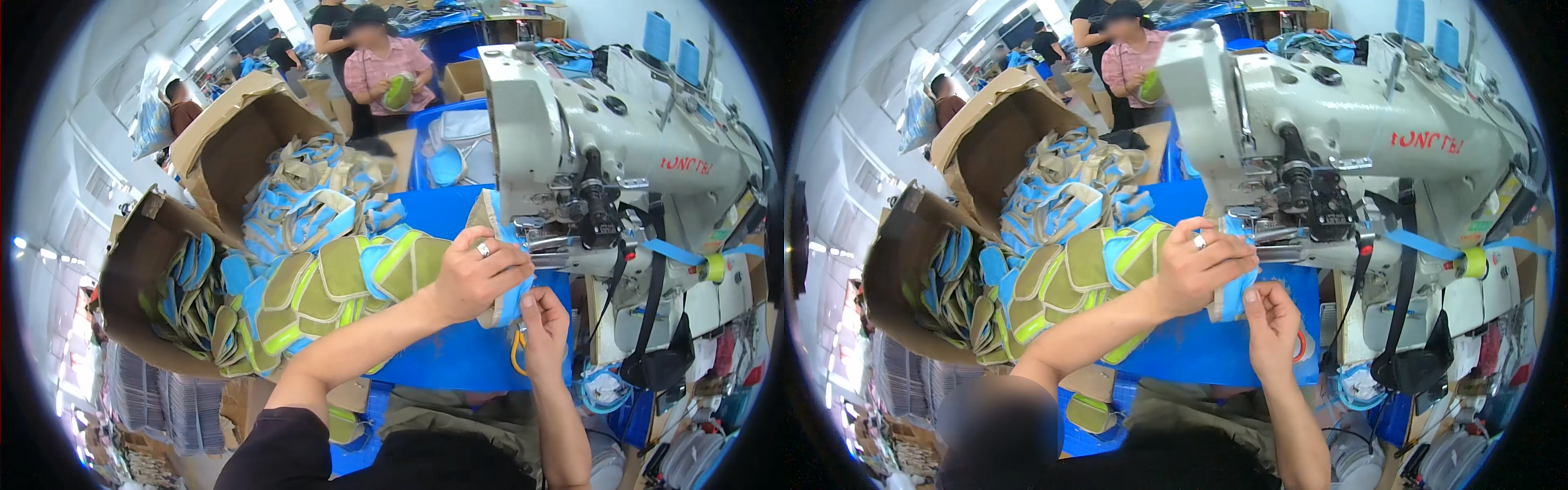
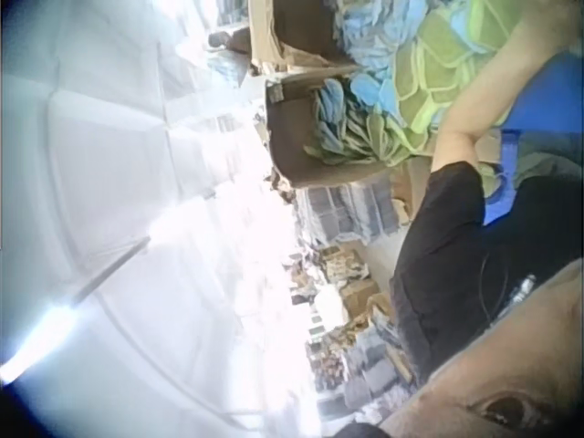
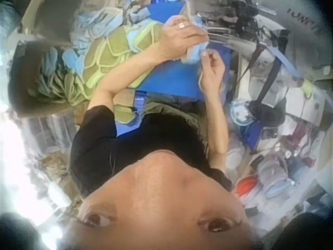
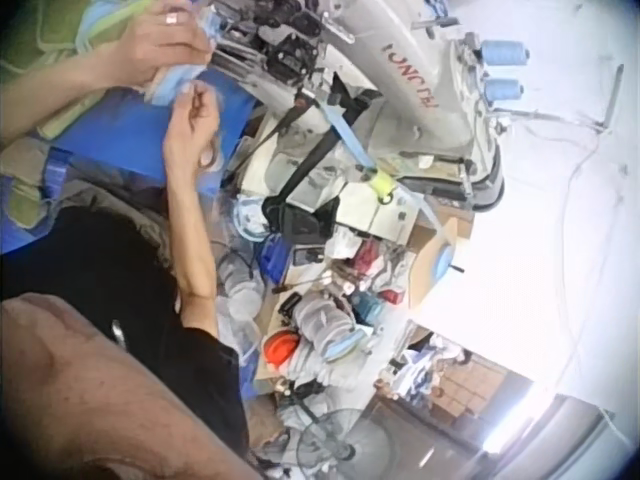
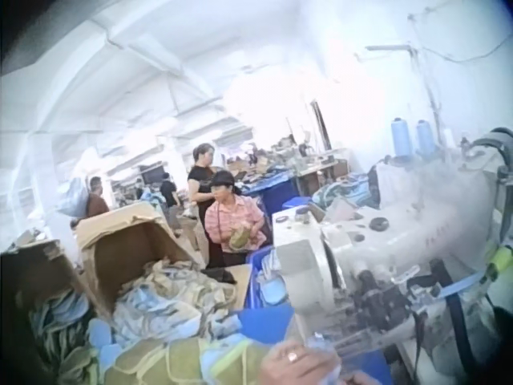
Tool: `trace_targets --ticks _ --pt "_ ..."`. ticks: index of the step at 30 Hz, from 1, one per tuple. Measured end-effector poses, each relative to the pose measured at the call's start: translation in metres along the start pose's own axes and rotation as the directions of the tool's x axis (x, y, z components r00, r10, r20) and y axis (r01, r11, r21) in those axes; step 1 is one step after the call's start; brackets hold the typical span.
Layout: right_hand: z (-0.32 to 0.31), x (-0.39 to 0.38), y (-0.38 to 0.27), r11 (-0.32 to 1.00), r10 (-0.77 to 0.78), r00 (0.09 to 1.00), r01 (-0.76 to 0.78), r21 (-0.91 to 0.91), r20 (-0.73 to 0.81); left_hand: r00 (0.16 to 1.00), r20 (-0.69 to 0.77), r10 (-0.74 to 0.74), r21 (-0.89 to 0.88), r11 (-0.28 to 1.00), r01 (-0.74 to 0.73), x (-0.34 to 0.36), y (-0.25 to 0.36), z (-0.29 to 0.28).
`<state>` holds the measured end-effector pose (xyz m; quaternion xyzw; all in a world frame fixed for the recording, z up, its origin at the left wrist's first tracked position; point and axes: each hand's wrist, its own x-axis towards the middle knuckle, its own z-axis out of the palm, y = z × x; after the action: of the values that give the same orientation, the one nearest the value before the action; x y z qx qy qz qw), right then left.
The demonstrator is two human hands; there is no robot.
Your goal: The person aligns a blue fabric strip along the edge of a beige and green mesh mask component. They feed the assembly into a sewing machine to stitch the pieces together. After sewing, they use scissors to trim the excess thread and fabric, then inspect the finished edge before repeating the process with another mask component.
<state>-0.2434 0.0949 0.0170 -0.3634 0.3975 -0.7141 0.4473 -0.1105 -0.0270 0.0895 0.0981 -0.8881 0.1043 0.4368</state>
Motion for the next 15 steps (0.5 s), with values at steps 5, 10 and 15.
trace_targets --ticks 5,10,15 --pt "0.022 -0.008 -0.032 0.993 0.07 0.998 -0.07 0.095 0.002 0.999 0.031 -0.022 -0.015 1.0 0.022 -0.005 0.001 -0.003" --pt "0.027 -0.012 -0.041 0.977 0.105 0.994 -0.104 0.187 0.006 0.998 0.054 -0.025 -0.037 0.999 0.027 -0.006 0.005 -0.01" --pt "0.02 -0.009 -0.041 0.989 0.135 0.991 -0.136 0.057 0.011 0.993 0.117 0.026 -0.047 0.999 -0.021 -0.003 -0.001 -0.012"
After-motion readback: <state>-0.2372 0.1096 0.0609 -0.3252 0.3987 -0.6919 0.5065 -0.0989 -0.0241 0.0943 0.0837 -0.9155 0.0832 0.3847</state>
